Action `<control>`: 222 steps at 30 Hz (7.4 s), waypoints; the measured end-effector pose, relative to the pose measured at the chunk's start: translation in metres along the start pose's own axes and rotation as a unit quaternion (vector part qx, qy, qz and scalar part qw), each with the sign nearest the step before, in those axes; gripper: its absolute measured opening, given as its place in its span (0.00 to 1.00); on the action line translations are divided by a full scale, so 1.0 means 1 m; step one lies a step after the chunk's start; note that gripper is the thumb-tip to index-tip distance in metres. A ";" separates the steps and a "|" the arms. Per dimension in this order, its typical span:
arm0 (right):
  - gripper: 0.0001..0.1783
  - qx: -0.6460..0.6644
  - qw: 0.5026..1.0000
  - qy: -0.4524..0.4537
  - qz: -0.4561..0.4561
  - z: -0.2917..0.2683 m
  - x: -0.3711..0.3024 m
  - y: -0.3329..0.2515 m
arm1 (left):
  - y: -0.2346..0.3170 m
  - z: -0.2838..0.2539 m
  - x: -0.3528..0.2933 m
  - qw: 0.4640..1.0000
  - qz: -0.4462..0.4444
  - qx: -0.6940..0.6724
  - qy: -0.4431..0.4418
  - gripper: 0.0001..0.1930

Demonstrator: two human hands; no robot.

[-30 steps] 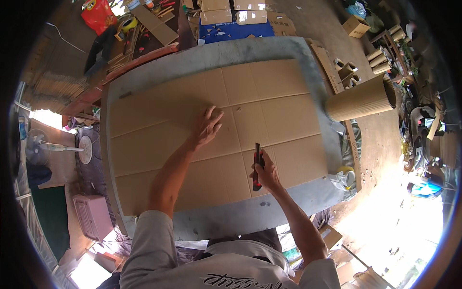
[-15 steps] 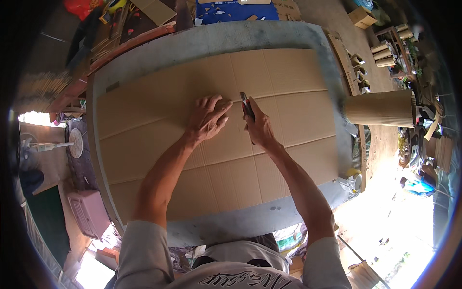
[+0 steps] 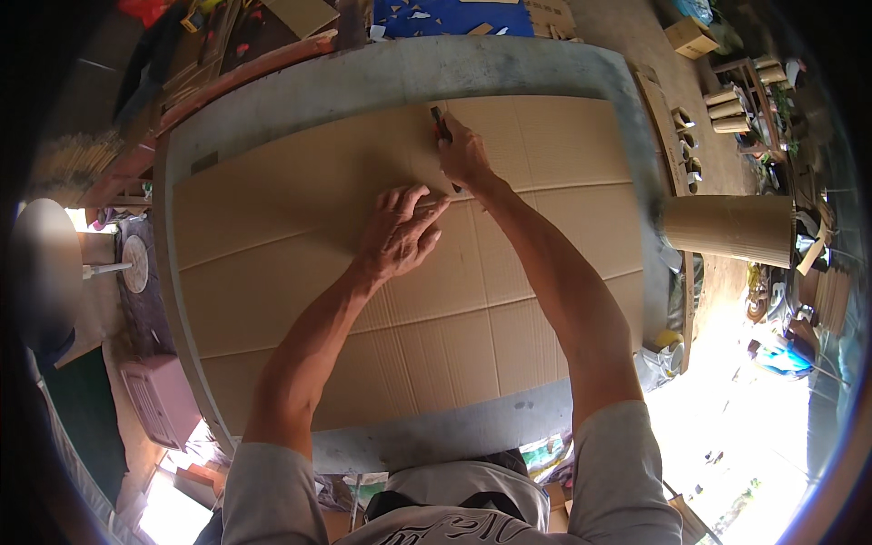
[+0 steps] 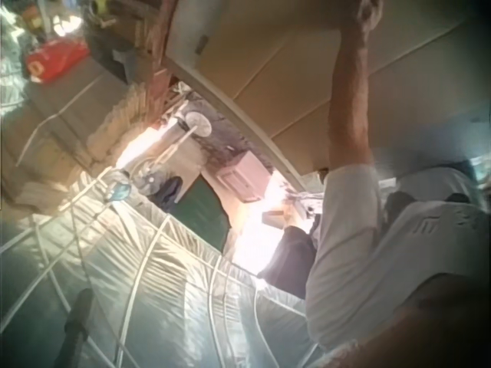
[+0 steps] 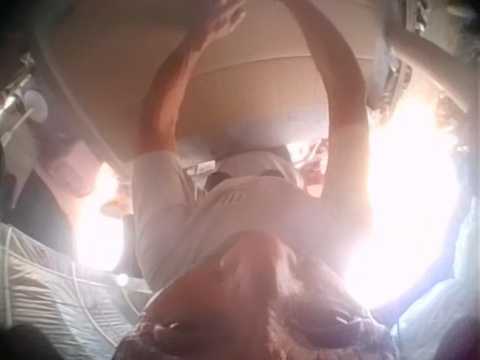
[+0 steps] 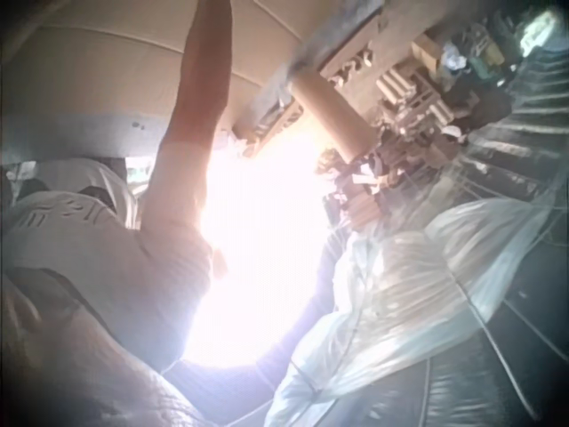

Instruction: The person cuts a large sheet of cardboard with a utility knife, folds it into a box shape, and secures the seams with packing tape. A second person assists by taping another box nearby.

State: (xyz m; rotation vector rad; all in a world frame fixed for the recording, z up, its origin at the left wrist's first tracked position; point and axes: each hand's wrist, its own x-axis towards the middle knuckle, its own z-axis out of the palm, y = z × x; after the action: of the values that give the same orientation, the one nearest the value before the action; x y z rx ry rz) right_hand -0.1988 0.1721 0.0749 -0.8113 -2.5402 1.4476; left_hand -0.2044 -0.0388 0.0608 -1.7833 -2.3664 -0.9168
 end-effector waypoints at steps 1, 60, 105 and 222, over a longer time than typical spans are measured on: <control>0.09 -0.010 1.000 -0.001 0.010 0.001 0.006 -0.002 | -0.001 -0.001 0.000 1.000 -0.001 -0.004 0.002 0.28; 0.14 -0.052 0.997 0.043 -0.024 -0.001 0.021 0.017 | -0.003 0.005 -0.003 0.998 -0.020 -0.064 0.021 0.28; 0.20 -0.122 0.991 0.053 0.006 0.006 0.026 0.015 | -0.001 0.002 -0.001 0.999 -0.031 -0.037 -0.010 0.29; 0.38 -0.400 0.893 -0.195 0.073 -0.011 -0.310 -0.016 | 0.041 0.010 -0.046 0.993 -0.083 0.078 0.014 0.32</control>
State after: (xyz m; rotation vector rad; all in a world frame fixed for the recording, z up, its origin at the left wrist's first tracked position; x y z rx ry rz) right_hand 0.0625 0.0197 0.1446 -0.8617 -3.5138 0.5572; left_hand -0.1492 -0.0673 0.0534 -1.5286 -2.5217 -0.7411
